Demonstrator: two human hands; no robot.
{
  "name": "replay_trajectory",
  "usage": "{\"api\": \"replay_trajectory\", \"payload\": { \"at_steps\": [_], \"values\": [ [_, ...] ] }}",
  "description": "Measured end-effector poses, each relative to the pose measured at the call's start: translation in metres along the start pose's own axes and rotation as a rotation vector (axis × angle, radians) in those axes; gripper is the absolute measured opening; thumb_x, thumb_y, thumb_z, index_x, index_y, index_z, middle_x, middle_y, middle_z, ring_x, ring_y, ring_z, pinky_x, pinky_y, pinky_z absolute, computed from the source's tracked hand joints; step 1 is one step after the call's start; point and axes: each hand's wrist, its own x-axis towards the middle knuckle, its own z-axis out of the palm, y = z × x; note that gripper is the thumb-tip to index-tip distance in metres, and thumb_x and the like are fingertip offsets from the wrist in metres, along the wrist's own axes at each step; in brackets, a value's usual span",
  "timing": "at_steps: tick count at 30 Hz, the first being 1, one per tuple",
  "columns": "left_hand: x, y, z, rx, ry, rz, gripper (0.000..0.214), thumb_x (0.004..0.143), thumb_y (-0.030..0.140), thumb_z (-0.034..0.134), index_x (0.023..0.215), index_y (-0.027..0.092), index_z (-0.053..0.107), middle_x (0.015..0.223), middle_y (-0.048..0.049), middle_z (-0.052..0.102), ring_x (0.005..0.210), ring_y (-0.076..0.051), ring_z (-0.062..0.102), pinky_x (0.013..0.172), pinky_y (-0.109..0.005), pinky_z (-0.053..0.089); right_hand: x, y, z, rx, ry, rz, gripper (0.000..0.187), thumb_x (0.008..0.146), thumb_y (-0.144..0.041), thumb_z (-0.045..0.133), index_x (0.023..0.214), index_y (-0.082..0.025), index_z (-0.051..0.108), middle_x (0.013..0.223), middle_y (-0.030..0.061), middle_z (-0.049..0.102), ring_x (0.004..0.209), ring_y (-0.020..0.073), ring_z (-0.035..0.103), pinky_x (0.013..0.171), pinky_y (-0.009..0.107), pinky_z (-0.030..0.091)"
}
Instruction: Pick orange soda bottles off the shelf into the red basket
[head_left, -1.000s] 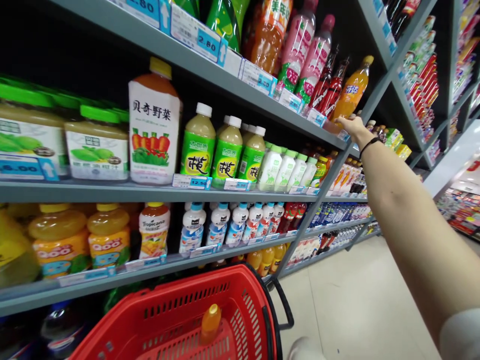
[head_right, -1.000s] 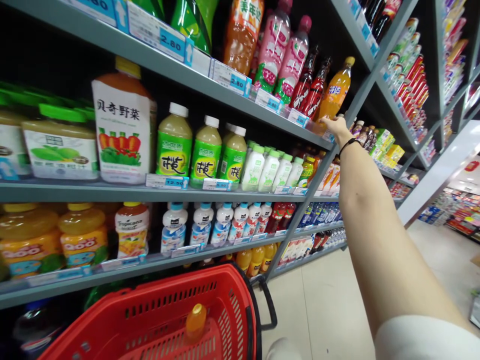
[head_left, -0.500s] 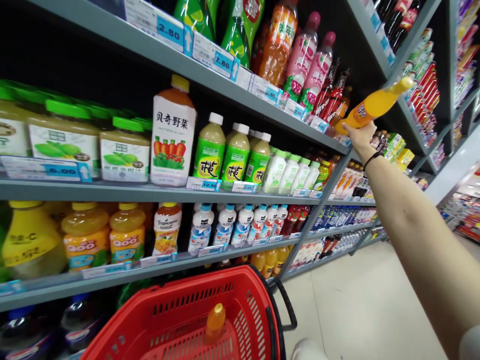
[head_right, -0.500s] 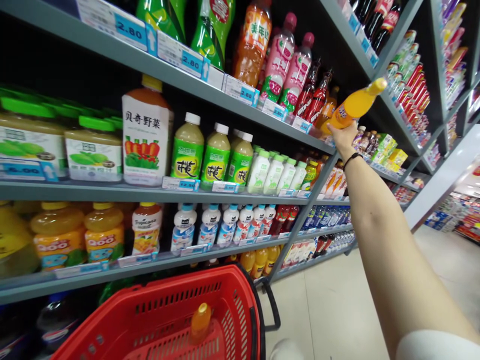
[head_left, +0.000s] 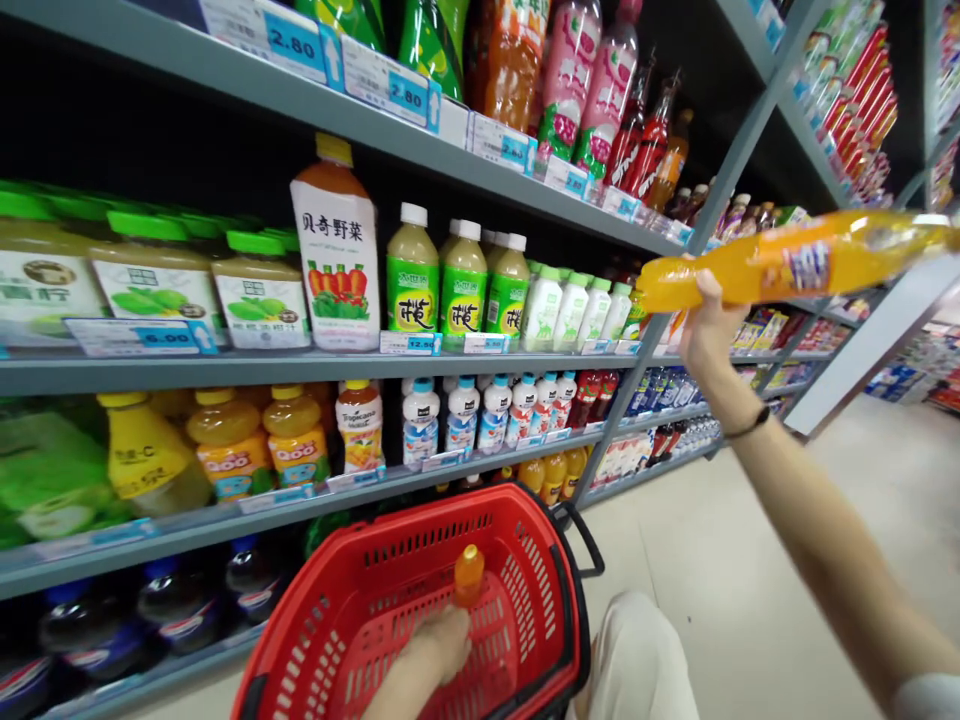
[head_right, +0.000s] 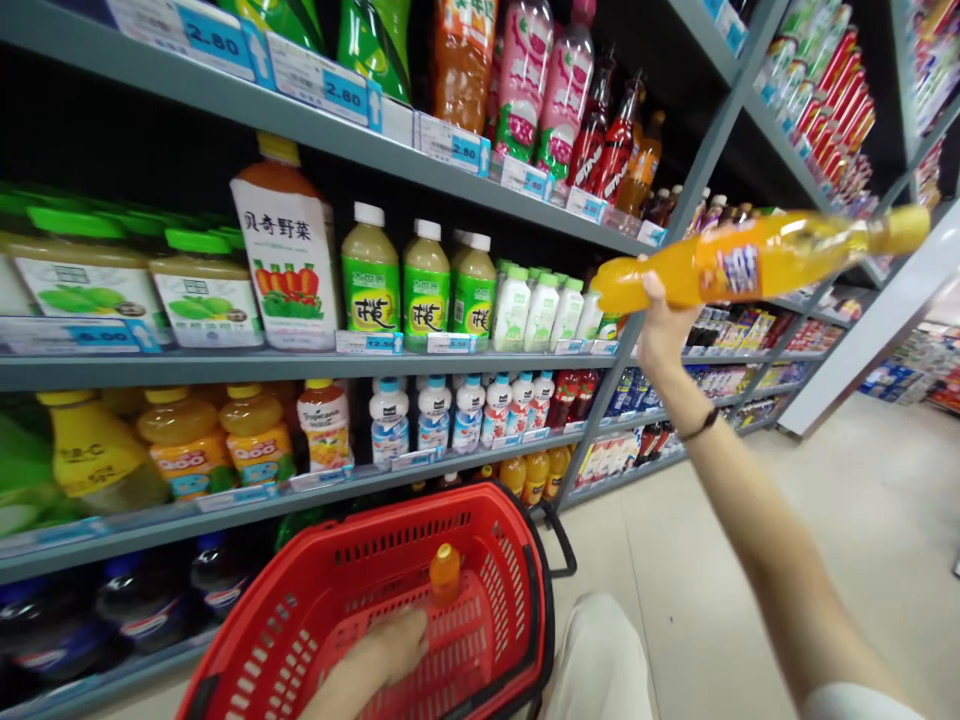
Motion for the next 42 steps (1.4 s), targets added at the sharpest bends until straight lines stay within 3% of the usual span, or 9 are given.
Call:
{"api": "replay_trajectory", "payload": {
  "at_steps": [5,10,13,15,18,23,27,34,42],
  "values": [
    [-0.003,-0.006,-0.021,0.020,0.000,0.028,0.045,0.102,0.019,0.042,0.122,-0.002,0.076,0.124,-0.0341,0.072,0.126,-0.047,0.069,0.107,-0.058,0.051,-0.213,-0.072,-0.032,0.336,-0.217,0.491,0.074,0.082,-0.089,0.055,0.138,-0.042,0.062,0.108,0.0095,0.067,0.112,0.0347,0.070,0.093,0.056,0.062],
    [-0.009,-0.022,-0.059,-0.583,0.295,0.292,0.096,0.104,0.074,0.001,0.147,0.014,0.062,0.151,-0.0198,0.063,0.144,-0.030,0.059,0.122,-0.044,0.043,-0.337,-0.058,-0.030,0.520,-0.724,1.021,0.054,0.069,-0.067,0.087,0.106,-0.030,0.074,0.099,0.0083,0.072,0.088,0.0315,0.071,0.083,0.050,0.061],
    [-0.014,-0.017,-0.067,-1.319,0.377,0.538,0.109,0.078,0.105,0.043,0.138,0.017,0.066,0.144,-0.0182,0.068,0.137,-0.034,0.062,0.118,-0.044,0.047,-0.376,-0.038,-0.007,0.487,-0.806,1.161,0.055,0.068,-0.060,0.090,0.109,-0.027,0.073,0.108,0.0065,0.074,0.094,0.0272,0.070,0.089,0.045,0.060],
    [-0.016,-0.007,-0.064,-1.557,0.483,0.392,0.093,0.060,0.084,0.088,0.121,0.015,0.072,0.130,-0.0168,0.074,0.121,-0.032,0.069,0.111,-0.039,0.051,-0.401,-0.029,0.007,0.482,-0.899,1.209,0.061,0.068,-0.054,0.092,0.117,-0.025,0.071,0.115,0.0071,0.074,0.102,0.0269,0.070,0.094,0.044,0.059],
    [-0.016,0.006,-0.053,-1.632,0.611,0.197,0.079,0.046,0.047,0.106,0.106,0.012,0.070,0.101,-0.0116,0.077,0.087,-0.023,0.073,0.083,-0.032,0.056,-0.439,-0.023,0.018,0.484,-0.986,1.273,0.072,0.063,-0.047,0.097,0.124,-0.022,0.067,0.122,0.0091,0.074,0.112,0.0289,0.071,0.102,0.044,0.056],
    [-0.017,0.002,-0.051,-1.789,0.628,0.101,0.070,0.057,0.055,0.098,0.103,0.012,0.068,0.087,-0.0081,0.075,0.074,-0.019,0.071,0.068,-0.028,0.053,-0.474,-0.030,0.016,0.691,-0.805,1.641,0.081,0.066,-0.074,0.088,0.128,-0.025,0.069,0.113,0.0093,0.076,0.103,0.0296,0.074,0.078,0.036,0.060],
    [-0.022,-0.015,-0.072,-1.944,0.597,0.148,0.081,0.059,0.068,0.091,0.110,0.010,0.070,0.091,-0.0107,0.077,0.079,-0.022,0.074,0.067,-0.028,0.055,-0.477,-0.043,0.011,1.089,-0.892,1.991,0.085,0.079,-0.094,0.059,0.107,-0.016,0.075,0.098,0.0169,0.076,0.085,0.0294,0.073,0.061,0.034,0.057],
    [-0.026,-0.032,-0.091,-1.970,0.666,0.361,0.074,0.066,0.057,0.095,0.120,0.014,0.071,0.108,-0.0088,0.079,0.103,-0.026,0.077,0.092,-0.033,0.060,-0.471,-0.049,0.006,1.165,-0.904,1.966,0.071,0.084,-0.082,0.073,0.102,-0.013,0.075,0.096,0.0161,0.075,0.076,0.0193,0.069,0.057,0.024,0.054],
    [-0.016,-0.036,-0.092,-2.096,0.756,0.397,0.068,0.071,0.064,0.088,0.115,0.014,0.074,0.100,-0.0049,0.078,0.088,-0.018,0.075,0.087,-0.032,0.063,-0.468,-0.047,0.004,0.861,-0.770,1.869,0.077,0.072,-0.077,0.087,0.108,-0.014,0.061,0.083,0.0086,0.071,0.066,0.0140,0.060,0.048,0.021,0.045]
  ]
}}
